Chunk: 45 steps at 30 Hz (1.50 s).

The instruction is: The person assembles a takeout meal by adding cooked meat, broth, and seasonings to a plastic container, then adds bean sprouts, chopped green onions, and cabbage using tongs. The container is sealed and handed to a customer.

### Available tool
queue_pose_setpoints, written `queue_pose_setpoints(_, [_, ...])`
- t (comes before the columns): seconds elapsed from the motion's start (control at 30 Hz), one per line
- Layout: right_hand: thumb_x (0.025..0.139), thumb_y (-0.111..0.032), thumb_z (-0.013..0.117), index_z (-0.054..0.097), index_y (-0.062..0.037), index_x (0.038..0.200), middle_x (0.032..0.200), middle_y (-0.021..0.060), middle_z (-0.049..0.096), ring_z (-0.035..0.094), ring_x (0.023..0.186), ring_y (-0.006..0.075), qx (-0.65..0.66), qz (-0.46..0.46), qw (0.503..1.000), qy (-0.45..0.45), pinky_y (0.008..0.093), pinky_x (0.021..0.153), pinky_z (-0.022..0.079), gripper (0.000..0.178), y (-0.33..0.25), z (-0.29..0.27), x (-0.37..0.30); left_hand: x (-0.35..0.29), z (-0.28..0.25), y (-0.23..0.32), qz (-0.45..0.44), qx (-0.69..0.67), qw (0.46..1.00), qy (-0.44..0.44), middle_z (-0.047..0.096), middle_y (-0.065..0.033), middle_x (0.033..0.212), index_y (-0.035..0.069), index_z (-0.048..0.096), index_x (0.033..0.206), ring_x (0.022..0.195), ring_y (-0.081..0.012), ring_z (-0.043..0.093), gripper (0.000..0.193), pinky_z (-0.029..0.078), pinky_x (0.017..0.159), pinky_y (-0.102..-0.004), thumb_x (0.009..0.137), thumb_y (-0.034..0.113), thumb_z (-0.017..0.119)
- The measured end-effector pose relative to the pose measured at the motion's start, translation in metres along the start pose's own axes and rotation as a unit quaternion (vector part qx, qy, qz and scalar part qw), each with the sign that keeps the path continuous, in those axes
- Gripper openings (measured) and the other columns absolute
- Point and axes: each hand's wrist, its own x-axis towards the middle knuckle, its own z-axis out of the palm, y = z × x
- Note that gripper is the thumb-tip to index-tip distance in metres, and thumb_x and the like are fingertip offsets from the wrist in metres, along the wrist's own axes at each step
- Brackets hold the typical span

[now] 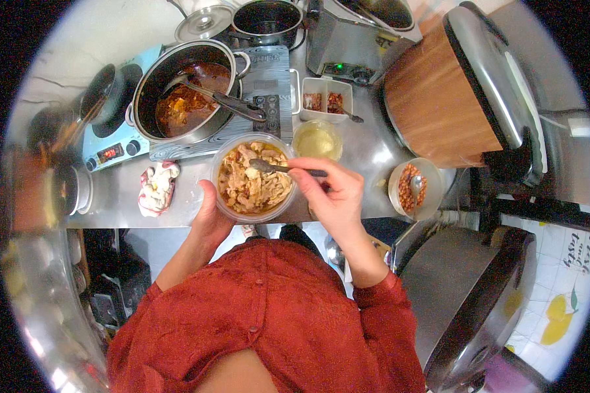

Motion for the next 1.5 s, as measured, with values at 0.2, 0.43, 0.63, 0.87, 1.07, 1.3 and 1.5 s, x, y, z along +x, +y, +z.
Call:
queue_pose_setpoints(0.2, [0.088,-0.006,0.069,0.071,-0.0027,0.101,0.083,0.0015,0.069,0.053,0.061,0.0014,0.018,0.006,0.999,0.036,0.0166,0.05,0.04,0.013,0.018,0.001,0.002,0.005,0.002,0.003,0.003,-0.002,1.0,0.022,0.034,-0.0095,0.151,0.008,0.024,0.149,0.138,-0.0262,0.034,0.093,0.029,0.113,-0.0455,0.085,0.074,0.039])
queue_pose_setpoints(0.43, [0.091,-0.017,0.066,0.065,-0.0027,0.111,0.091,0.0063,0.069,0.048,0.053,0.0052,-0.012,0.194,0.973,0.126,0.0181,0.052,0.041,0.024,0.091,-0.059,0.021,0.012,0.001,-0.011,0.001,-0.014,0.999,0.049,0.03,-0.0106,0.153,0.009,0.022,0.15,0.14,-0.0286,0.03,0.096,0.026,0.115,-0.0484,0.083,0.076,0.036])
queue_pose_setpoints(0.63, [0.075,-0.03,0.078,0.054,-0.0127,0.131,0.093,0.0121,0.06,0.061,0.088,0.0277,-0.425,-0.021,0.895,0.137,0.0377,0.072,0.051,0.063,0.113,-0.089,0.066,0.018,0.003,-0.013,-0.017,-0.001,0.998,0.063,0.027,-0.0099,0.155,0.01,0.02,0.151,0.141,-0.0293,0.028,0.101,0.024,0.115,-0.0494,0.079,0.079,0.036])
queue_pose_setpoints(0.87, [0.081,-0.021,0.072,0.07,-0.0063,0.094,0.081,0.0112,0.061,0.062,0.074,0.0326,-0.458,-0.166,0.873,-0.006,0.0405,0.066,0.05,0.02,0.122,-0.096,0.128,0.034,0.014,-0.019,-0.001,-0.029,0.997,0.076,0.028,-0.0096,0.154,0.008,0.021,0.151,0.142,-0.0266,0.028,0.102,0.024,0.116,-0.0446,0.078,0.077,0.042])
queue_pose_setpoints(1.07, [0.085,-0.027,0.064,0.072,-0.0053,0.088,0.068,0.0181,0.064,0.063,0.065,0.0377,-0.348,-0.035,0.936,0.03,0.0442,0.064,0.051,0.023,0.126,-0.102,0.141,0.039,0.016,-0.021,0.005,-0.044,0.997,0.071,0.029,-0.0086,0.154,0.008,0.021,0.151,0.141,-0.0265,0.029,0.098,0.024,0.116,-0.0441,0.082,0.075,0.04])
queue_pose_setpoints(1.3, [0.081,-0.031,0.066,0.073,-0.0046,0.09,0.06,0.0161,0.062,0.064,0.056,0.0272,-0.249,0.14,0.952,0.113,0.0383,0.059,0.049,0.029,0.141,-0.126,0.153,0.049,0.025,-0.02,0.01,-0.053,0.996,0.065,0.029,-0.0094,0.154,0.008,0.021,0.151,0.141,-0.0266,0.029,0.092,0.024,0.116,-0.0437,0.086,0.072,0.035])
queue_pose_setpoints(1.5, [0.092,-0.018,0.061,0.066,-0.0034,0.085,0.058,-0.0022,0.053,0.042,0.043,0.0048,0.072,0.226,0.967,0.089,0.0209,0.037,0.028,0.017,0.11,-0.141,0.14,0.063,0.032,-0.017,0.006,-0.036,0.998,0.053,0.032,-0.0097,0.153,0.007,0.023,0.15,0.14,-0.0267,0.031,0.094,0.025,0.115,-0.0444,0.085,0.073,0.038])
